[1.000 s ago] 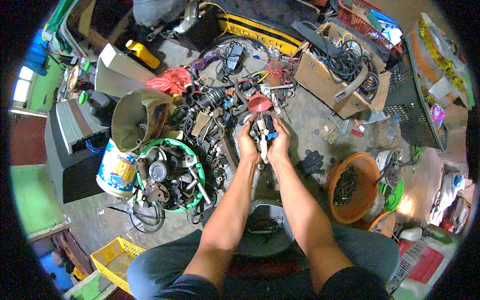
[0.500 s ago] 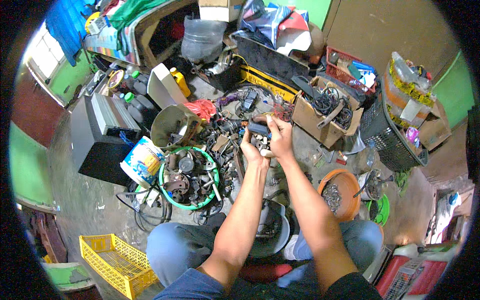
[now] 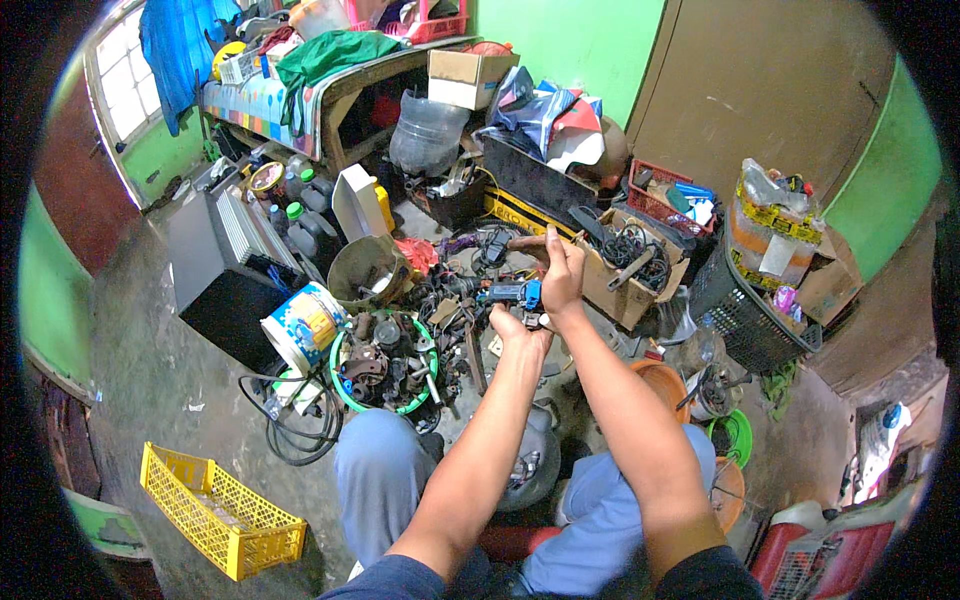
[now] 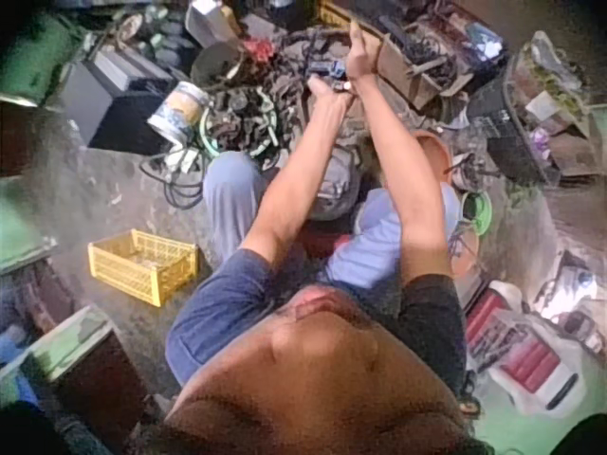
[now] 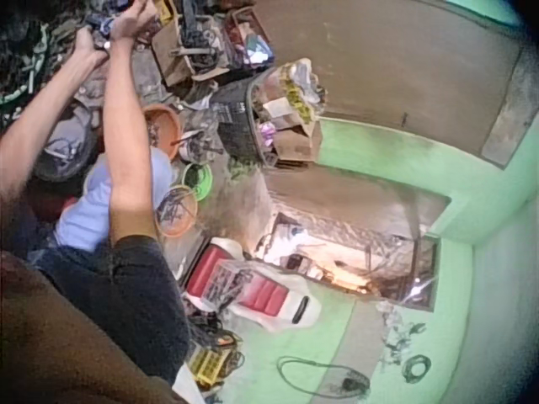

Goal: The person sorts small mechanical components, screws, and washers by hand and places them into the body of a carburetor while working in a cluttered workspace.

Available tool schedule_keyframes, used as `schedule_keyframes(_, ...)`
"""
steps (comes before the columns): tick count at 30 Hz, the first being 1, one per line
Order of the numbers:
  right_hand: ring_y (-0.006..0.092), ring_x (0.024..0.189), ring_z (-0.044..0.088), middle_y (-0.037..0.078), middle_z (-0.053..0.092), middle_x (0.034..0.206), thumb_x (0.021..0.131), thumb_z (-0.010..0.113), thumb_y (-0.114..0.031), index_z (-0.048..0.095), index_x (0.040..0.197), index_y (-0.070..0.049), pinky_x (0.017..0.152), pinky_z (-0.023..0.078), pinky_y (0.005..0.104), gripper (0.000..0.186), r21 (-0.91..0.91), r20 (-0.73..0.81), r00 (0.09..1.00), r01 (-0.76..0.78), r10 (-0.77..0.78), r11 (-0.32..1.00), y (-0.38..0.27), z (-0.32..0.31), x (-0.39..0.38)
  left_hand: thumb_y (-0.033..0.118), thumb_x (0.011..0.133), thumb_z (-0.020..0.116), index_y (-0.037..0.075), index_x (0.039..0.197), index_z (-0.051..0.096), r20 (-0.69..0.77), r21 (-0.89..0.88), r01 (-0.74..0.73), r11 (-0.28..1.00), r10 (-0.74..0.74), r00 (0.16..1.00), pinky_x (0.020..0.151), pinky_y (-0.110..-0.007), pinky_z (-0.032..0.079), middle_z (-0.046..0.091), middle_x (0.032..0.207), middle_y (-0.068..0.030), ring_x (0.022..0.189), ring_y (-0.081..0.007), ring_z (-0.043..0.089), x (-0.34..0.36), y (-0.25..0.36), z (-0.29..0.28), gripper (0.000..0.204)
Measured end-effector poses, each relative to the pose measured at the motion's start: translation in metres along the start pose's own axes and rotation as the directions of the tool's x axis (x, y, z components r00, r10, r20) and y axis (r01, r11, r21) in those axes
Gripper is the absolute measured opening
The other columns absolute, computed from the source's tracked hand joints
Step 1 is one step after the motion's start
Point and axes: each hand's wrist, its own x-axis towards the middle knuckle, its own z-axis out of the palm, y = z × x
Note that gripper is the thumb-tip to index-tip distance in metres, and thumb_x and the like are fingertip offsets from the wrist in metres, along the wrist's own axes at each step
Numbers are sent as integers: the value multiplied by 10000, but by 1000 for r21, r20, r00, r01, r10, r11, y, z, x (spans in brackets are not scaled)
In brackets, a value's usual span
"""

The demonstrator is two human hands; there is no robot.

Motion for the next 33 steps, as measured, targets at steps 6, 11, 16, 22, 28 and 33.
schedule_keyframes(6, 129, 518, 510, 69, 625, 582, 1066, 431, -337, 719, 717, 13, 538, 399, 331, 572, -486, -80, 941, 250, -328, 838, -47, -7, 21, 520, 991, 220, 102, 1324, 571, -60, 10, 58, 998, -57, 997, 1035, -558, 467, 616, 1327, -139, 1206, -352, 593, -16, -20, 50, 639)
schedule_keyframes(11, 128, 484, 479, 56, 561, 515, 1060, 452, -368, 717, 681, 6, 517, 377, 332, 595, -381, -122, 954, 210, -274, 900, -40, -11, 34, 520, 994, 227, 119, 1372, 540, -49, 40, 56, 998, -54, 997, 1040, -566, 460, 581, 1380, -139, 1264, -354, 556, -2, -24, 60, 634)
schedule_keyframes(16, 131, 566, 582, 64, 640, 597, 1064, 447, -382, 690, 691, 35, 589, 461, 305, 610, -237, -99, 985, 118, -145, 964, -12, -34, 51, 528, 981, 273, 132, 1364, 537, -68, 147, 104, 984, -95, 993, 1034, -564, 463, 590, 1363, -137, 1229, -351, 579, 19, -33, 72, 612)
schedule_keyframes(22, 162, 639, 632, 86, 678, 689, 1067, 428, -403, 660, 723, 15, 630, 495, 302, 590, 18, -80, 997, -11, 12, 1000, 5, -42, 55, 537, 985, 265, 114, 1348, 537, -48, 228, 123, 966, -115, 992, 1041, -560, 460, 612, 1333, -155, 1202, -355, 601, 61, -31, 47, 620)
schedule_keyframes(28, 181, 634, 643, 98, 675, 678, 1061, 401, -424, 663, 702, 31, 668, 505, 324, 637, 139, -68, 992, -96, 106, 986, 0, -48, 64, 579, 994, 223, 143, 1298, 565, -132, 211, 171, 962, -145, 981, 1056, -594, 434, 608, 1335, -162, 1231, -357, 579, 81, -34, 34, 632)
schedule_keyframes(33, 186, 612, 644, 104, 673, 679, 1077, 386, -403, 658, 711, 26, 643, 521, 321, 626, 203, -156, 984, -54, 87, 978, 13, -51, 80, 409, 1003, 301, 89, 1160, 616, -172, 152, 137, 979, -110, 979, 903, -485, 552, 696, 1066, -115, 975, -284, 676, 82, -28, 49, 476)
